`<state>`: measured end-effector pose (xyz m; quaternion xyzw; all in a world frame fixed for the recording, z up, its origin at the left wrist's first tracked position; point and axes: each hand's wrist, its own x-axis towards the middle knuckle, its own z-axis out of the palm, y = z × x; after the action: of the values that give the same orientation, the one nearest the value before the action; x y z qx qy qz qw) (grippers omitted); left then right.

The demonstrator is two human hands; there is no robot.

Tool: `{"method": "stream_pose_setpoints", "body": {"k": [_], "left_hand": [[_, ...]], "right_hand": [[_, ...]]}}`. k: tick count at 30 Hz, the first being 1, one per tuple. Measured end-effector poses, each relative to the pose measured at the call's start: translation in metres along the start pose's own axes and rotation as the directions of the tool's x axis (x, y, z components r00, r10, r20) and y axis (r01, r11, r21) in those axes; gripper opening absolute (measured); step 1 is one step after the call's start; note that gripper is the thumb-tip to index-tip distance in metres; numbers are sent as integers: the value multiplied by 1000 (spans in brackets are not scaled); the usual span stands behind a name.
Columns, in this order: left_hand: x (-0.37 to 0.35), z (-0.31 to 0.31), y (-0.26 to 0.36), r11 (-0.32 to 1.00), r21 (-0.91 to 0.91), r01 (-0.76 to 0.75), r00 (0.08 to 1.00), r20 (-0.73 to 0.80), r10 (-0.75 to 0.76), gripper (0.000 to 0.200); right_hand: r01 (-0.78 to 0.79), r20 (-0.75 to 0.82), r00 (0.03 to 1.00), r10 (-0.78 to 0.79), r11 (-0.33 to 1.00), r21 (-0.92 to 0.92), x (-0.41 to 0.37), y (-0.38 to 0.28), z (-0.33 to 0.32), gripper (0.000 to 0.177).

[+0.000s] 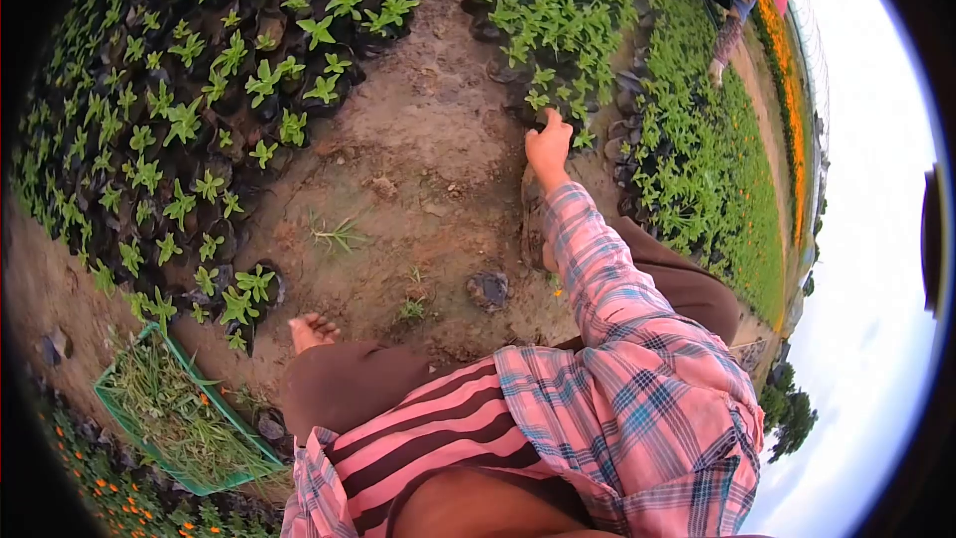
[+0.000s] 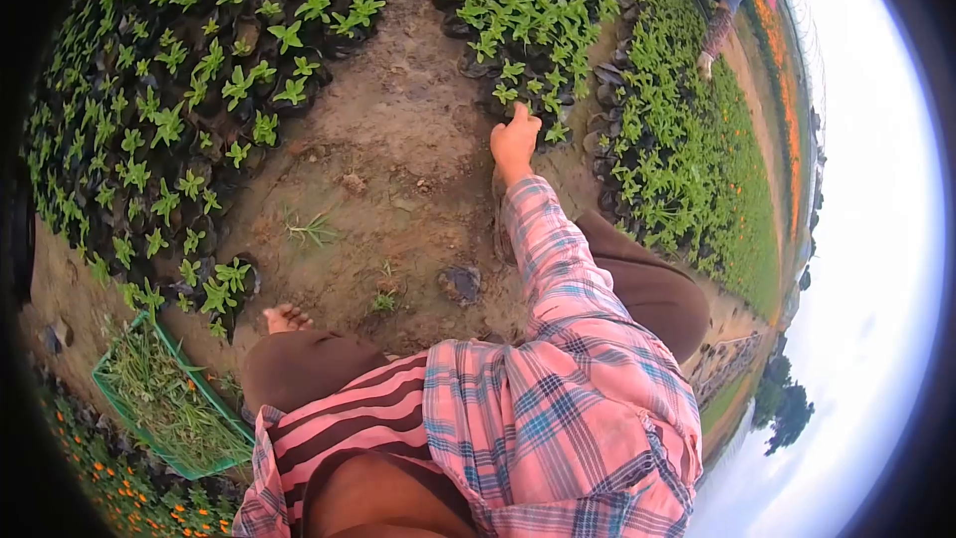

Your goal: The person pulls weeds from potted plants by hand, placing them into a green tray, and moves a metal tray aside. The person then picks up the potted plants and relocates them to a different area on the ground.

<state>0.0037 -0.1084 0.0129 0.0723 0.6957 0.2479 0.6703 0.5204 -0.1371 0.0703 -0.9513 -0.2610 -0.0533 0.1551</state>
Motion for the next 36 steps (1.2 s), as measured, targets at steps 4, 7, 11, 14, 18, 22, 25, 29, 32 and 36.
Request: {"method": "stream_pose_setpoints", "body": {"k": [4,7,11,14,18,22,25,29,32,36], "left_hand": [[-3,26,0,965,84,-246,897,396,195,46],[4,45,3,914,252,-319,882,432,189,36],[41,43,-18,495,583,-644,765,484,424,24],[25,52,-7,411,633,-656,753,503,425,24],[-3,67,14,310,744,-592,799,488,352,25],[-10,73,19,300,735,-608,789,516,334,25],[-18,84,28,267,697,-666,740,570,356,24],[-11,86,40,296,685,-666,729,514,452,23],[5,82,35,356,655,-666,733,489,473,24],[10,82,24,214,660,-721,648,530,548,20]], "right_hand": [[195,256,945,-203,979,54,2,6,0,54],[312,137,941,-310,950,5,14,26,26,36],[412,121,899,-421,906,93,27,22,37,14],[376,286,847,-448,886,273,-1,-41,13,17],[532,257,618,-743,636,559,-77,-148,-13,16],[662,241,260,-935,355,660,-138,-223,1,12],[731,210,42,-977,173,660,-169,-258,28,13],[570,153,204,-967,244,785,-173,-259,41,21],[438,283,592,-755,596,673,-165,-238,32,19],[497,659,448,-605,781,379,-180,-216,35,30]]}}
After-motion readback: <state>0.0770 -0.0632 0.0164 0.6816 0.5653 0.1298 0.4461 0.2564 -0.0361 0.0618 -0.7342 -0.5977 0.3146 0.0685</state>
